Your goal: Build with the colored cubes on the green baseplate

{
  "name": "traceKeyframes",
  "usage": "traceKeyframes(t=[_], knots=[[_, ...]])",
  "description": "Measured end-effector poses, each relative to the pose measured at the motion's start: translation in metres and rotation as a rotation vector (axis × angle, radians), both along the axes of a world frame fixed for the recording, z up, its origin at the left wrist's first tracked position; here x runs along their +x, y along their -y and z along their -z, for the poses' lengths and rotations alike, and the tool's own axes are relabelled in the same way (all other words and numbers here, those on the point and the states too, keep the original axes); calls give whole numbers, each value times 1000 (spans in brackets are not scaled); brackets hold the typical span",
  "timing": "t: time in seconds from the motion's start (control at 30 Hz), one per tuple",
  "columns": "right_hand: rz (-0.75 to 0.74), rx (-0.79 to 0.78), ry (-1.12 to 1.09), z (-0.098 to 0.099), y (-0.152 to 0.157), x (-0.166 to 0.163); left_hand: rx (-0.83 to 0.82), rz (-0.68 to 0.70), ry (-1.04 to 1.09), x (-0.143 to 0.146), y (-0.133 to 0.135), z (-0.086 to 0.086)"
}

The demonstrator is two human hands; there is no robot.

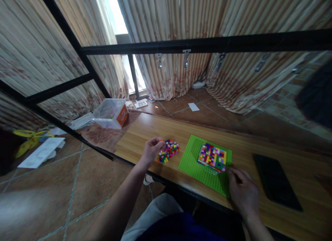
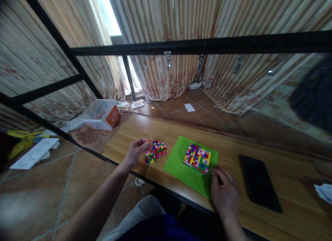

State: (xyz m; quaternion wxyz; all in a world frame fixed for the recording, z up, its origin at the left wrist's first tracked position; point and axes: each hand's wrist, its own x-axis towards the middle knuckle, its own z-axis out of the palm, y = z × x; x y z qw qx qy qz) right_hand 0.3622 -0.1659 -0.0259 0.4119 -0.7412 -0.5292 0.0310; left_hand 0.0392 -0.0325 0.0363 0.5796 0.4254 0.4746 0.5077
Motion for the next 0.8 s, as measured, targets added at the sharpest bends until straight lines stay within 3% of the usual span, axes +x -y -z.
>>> traceKeyframes(t=[0.27, 0.8], knots=[[10, 9, 26, 2, -1, 1, -48, 25, 65, 1, 1, -6], [28, -18, 16, -3, 0, -2, -7, -100, -26, 1, -6, 2]])
